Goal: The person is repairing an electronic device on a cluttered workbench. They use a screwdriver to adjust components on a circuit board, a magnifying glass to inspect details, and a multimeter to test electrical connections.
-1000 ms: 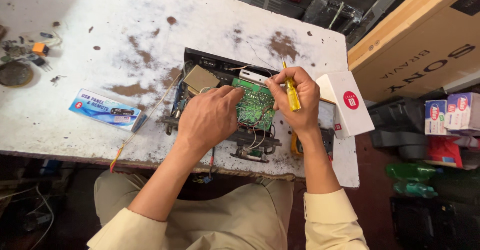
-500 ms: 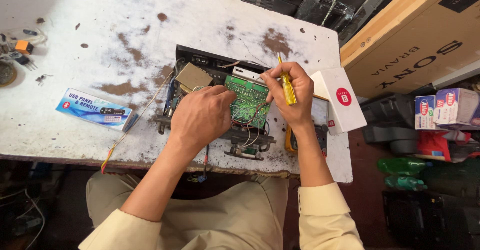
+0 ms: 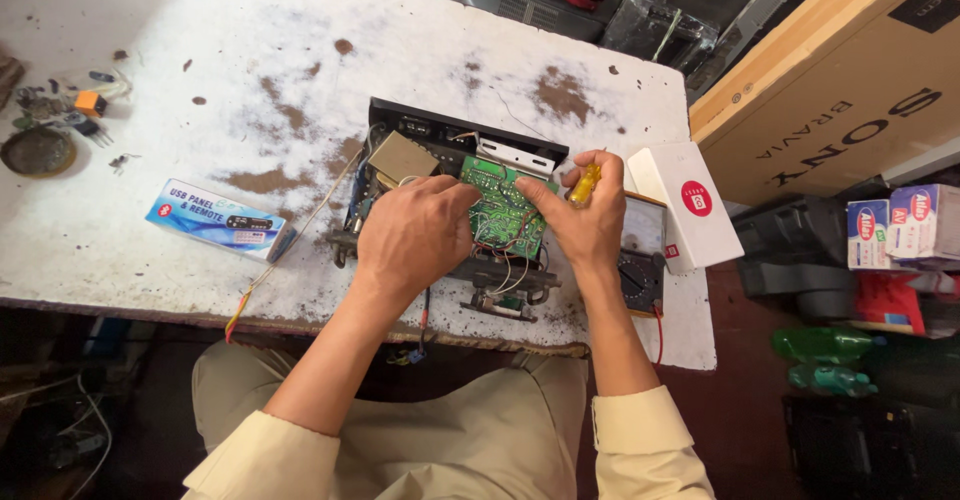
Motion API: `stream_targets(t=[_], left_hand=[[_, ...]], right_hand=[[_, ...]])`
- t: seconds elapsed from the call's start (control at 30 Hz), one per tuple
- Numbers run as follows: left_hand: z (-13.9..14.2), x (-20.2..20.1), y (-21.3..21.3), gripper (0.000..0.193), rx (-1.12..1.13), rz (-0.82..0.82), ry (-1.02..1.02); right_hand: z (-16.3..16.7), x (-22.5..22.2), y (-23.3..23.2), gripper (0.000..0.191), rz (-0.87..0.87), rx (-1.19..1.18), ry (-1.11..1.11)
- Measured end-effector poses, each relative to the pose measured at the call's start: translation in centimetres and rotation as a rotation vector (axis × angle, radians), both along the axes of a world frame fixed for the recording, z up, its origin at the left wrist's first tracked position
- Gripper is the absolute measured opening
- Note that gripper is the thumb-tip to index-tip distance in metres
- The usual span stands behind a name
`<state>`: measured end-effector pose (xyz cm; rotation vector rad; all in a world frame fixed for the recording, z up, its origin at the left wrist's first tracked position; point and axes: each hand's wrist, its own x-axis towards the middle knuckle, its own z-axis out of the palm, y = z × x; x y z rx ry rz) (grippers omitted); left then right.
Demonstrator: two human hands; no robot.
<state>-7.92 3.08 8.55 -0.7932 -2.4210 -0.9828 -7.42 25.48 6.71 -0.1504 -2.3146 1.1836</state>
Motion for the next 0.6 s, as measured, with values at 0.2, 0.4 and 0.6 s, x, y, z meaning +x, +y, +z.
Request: stream_targets(t=[0.2, 0.4, 0.6], left_hand=[[-0.39, 0.0, 0.11, 0.01, 0.03, 0.006, 0.021], [-0.38, -0.06, 0.14, 0.009, 0.036, 0.006, 0.023], [-0.28, -0.01, 0.23, 0.008, 0.057, 0.01, 0.02]], right_hand=[[-0.42, -0.55, 0.2, 0.066, -0.071, 0.022, -0.077], [-0.56, -0.86, 0.25, 0.062, -0.025, -0.022, -0.059], [-0.51, -1.0, 0.53, 0.061, -0.01, -0.037, -0.084]])
